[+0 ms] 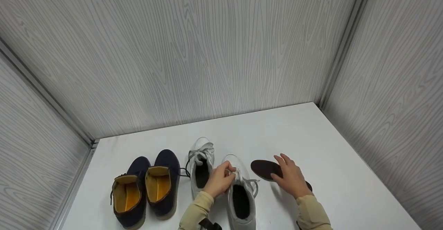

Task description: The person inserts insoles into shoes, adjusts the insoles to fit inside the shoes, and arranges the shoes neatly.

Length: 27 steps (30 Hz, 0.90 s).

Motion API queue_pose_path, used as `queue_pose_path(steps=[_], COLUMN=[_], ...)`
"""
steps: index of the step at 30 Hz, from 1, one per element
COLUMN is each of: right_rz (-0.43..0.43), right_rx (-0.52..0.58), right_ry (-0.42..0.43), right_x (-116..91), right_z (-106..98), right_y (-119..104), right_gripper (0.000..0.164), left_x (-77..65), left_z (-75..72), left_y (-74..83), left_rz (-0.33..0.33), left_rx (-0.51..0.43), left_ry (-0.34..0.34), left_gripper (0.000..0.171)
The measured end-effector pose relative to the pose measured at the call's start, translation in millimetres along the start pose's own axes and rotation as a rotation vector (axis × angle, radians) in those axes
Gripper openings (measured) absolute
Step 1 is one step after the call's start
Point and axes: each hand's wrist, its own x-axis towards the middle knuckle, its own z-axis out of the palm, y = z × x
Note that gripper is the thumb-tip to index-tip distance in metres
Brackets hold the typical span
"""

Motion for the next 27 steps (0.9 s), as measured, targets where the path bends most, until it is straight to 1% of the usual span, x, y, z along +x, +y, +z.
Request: queue_pose_path(steps=[3,5,9,14,19,22,24,27], right_rz=[0.026,0.051,0.109,0.124,0.142,0.147,0.143,0.129], right_rx=[-0.019,-0.021,0.001,-0.018,-0.039,-0.062,-0.092,-0.138], right_ry=[-0.093,-0.150,-0.240,-0.279,-0.290,-0.270,-0.238,-0.159], right_x=[-8.3,-13.0,-21.0,-28.1,-30.6,-30.8,-30.2,-28.5], right_z=[6.0,8.8,11.7,15.8,18.9,19.6,20.6,23.5], right_y=[2.1,2.5,3.5,6.1,6.3,5.0,4.2,3.7], right_gripper=[0.078,0.084,0.083,0.078,0.073,0.066,0.060,0.051], left_x=[0.6,0.9,0.1,-0.8,-1.1,-0.6,-0.8,-1.0], left_z=[0.4,0.9,0.3,-1.2,-2.7,-2.8,-2.8,-2.6], left_y=[-0.7,-1.1,-0.6,0.6,1.1,0.6,0.5,0.6], left_rz=[-0.003,-0.003,0.002,-0.007,-0.004,-0.009,-0.017,-0.026], left_rx=[0.006,0.009,0.010,0.015,0.022,0.014,0.004,-0.005], left_ry=[0.007,0.012,0.014,0.003,0.006,-0.011,-0.029,-0.049], left_gripper=[0.006,0.005,0.006,0.005,0.004,0.005,0.006,0.005])
